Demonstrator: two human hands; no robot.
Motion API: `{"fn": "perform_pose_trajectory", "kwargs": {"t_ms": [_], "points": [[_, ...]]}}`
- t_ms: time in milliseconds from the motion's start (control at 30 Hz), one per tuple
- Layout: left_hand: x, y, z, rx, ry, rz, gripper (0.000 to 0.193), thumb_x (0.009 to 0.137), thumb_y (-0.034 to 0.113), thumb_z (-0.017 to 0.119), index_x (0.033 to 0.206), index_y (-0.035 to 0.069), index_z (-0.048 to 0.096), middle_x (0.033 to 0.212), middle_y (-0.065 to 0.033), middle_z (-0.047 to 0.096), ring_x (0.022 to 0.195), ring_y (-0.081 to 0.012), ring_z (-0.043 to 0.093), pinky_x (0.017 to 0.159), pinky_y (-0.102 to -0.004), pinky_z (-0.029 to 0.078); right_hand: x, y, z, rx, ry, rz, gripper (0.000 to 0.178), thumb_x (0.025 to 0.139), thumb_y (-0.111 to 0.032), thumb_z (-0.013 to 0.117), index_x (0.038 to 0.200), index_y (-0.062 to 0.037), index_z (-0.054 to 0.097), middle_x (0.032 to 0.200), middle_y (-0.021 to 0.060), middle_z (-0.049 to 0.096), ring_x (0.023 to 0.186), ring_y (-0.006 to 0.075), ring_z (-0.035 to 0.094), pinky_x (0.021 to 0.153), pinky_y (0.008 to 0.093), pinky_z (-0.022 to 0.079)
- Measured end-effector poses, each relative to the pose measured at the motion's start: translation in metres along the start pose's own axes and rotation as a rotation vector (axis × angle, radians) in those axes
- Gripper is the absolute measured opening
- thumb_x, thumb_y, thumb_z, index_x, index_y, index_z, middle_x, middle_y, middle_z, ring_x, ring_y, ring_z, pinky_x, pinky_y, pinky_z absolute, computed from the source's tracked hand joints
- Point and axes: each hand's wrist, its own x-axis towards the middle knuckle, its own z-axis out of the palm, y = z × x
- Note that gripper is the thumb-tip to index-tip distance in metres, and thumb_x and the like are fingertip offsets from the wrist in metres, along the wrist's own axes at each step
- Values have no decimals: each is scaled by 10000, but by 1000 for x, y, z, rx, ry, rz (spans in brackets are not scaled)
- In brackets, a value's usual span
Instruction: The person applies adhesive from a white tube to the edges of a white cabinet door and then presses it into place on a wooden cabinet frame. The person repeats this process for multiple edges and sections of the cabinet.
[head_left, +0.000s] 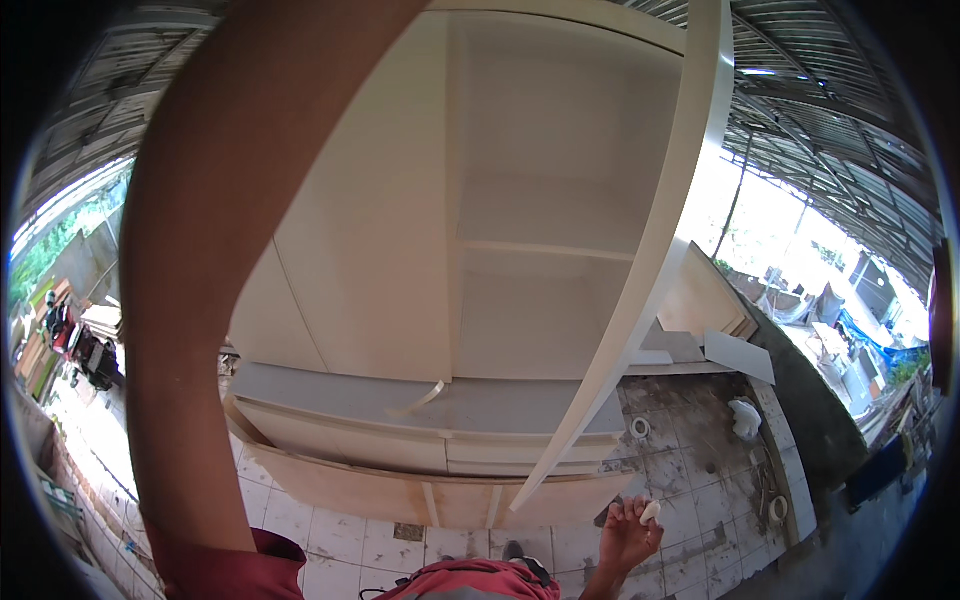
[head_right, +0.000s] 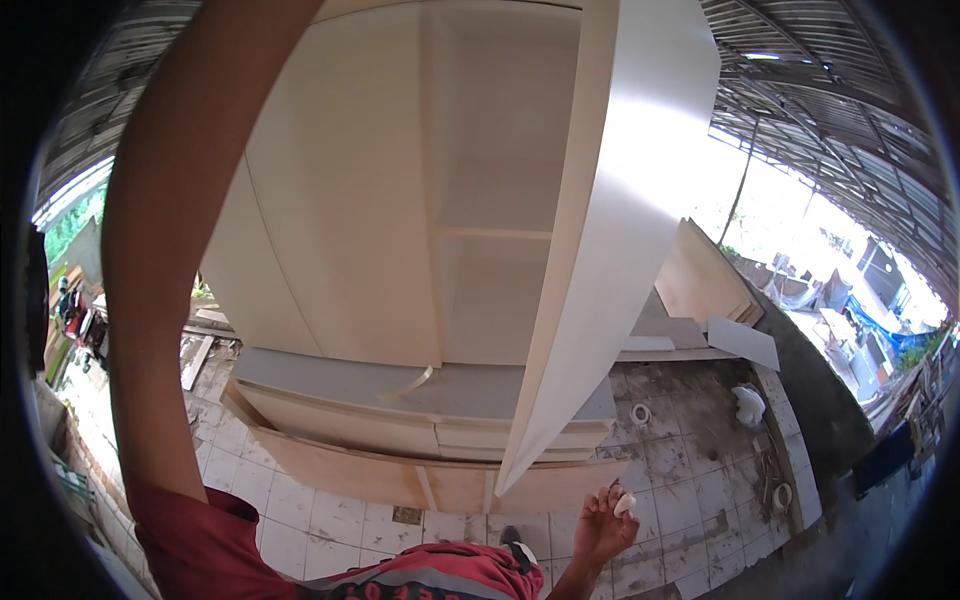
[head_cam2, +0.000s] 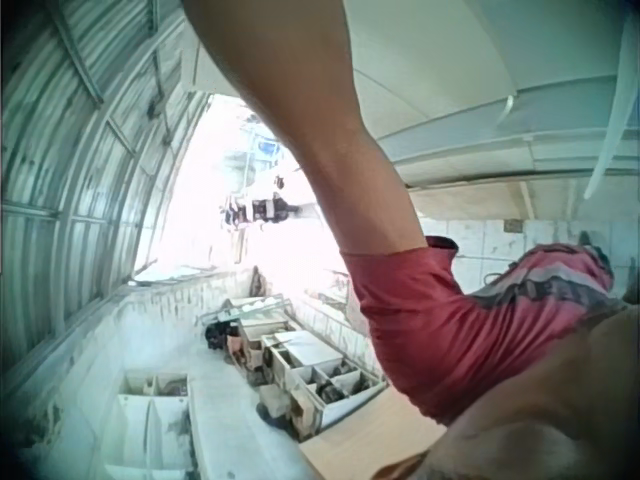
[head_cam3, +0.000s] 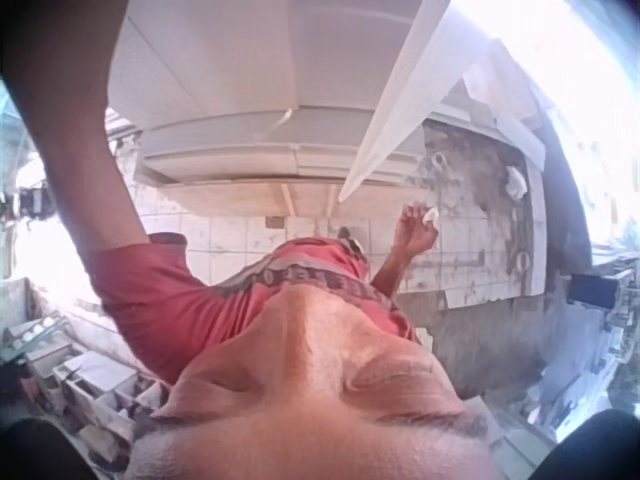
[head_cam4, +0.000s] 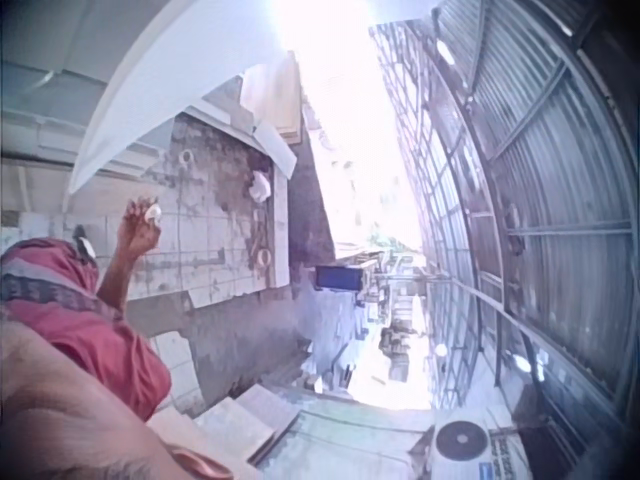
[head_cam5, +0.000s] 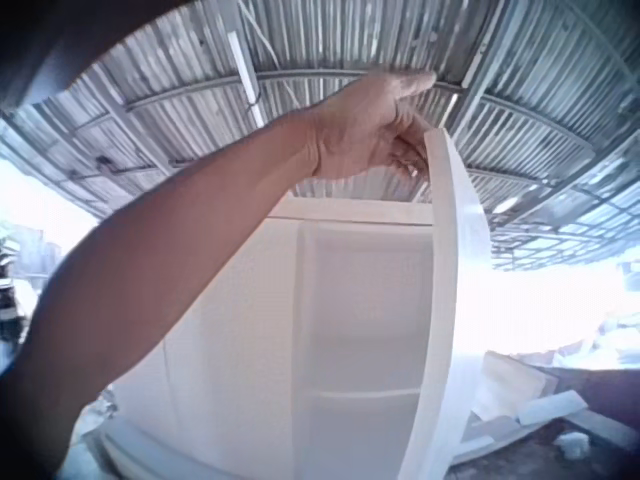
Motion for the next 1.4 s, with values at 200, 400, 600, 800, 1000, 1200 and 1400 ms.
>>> {"fn": "perform_pose_trajectory", "kwargs": {"t_ms": [200,400,600,800,1000,1200,1400], "points": [[-46,-60,64,-623,266,194,719,1058,564,327,1171,-65,656,1080,-161,717,1002,-251,647,892,-390,472,-15,-17,-15,-11,105,-57,158,909,-182,609,942,-42,544,966,71,529,834,167,484,741,316,413],[-145,-107,172,-1098,302,228,778,1077,559,207,1318,-80,578,1252,-202,661,1123,-294,616,976,-401,442,-3,-32,-27,7,123,-70,147,915,-183,601,909,-45,550,985,71,541,850,166,488,749,310,423],[-257,-131,310,-1170,585,52,858,1077,590,167,1346,-136,538,1368,-214,584,1267,-312,485,1107,-438,315,45,-77,-63,-19,165,-91,138,898,-164,613,941,-36,582,950,78,567,832,171,501,724,315,427],[-279,-88,384,-954,1060,-120,860,1059,650,258,1382,-97,535,1457,-204,554,1404,-299,422,1193,-480,238,123,-150,-99,-58,272,12,131,891,-140,622,961,-32,600,903,91,600,797,177,545,720,320,456],[-263,-67,406,-738,1220,-209,814,1051,646,324,1354,-70,562,1384,-141,585,1325,-239,468,1141,-406,292,205,-212,-129,-83,254,112,106,878,-151,647,924,-58,623,895,84,631,794,180,565,716,334,459],[-244,-52,410,-474,1433,-454,804,1032,644,377,1361,-71,541,1310,-143,592,1232,-232,498,1090,-376,321,279,-204,-125,-9,228,166,57,883,-120,659,860,-71,643,895,64,665,765,165,596,719,330,473],[-234,-55,428,-353,1615,-499,759,995,622,486,1330,-53,572,1271,-121,601,1211,-221,514,1059,-393,354,312,-184,-119,-40,328,160,131,938,-179,667,983,-69,613,884,39,638,750,129,582,688,307,463]]}}
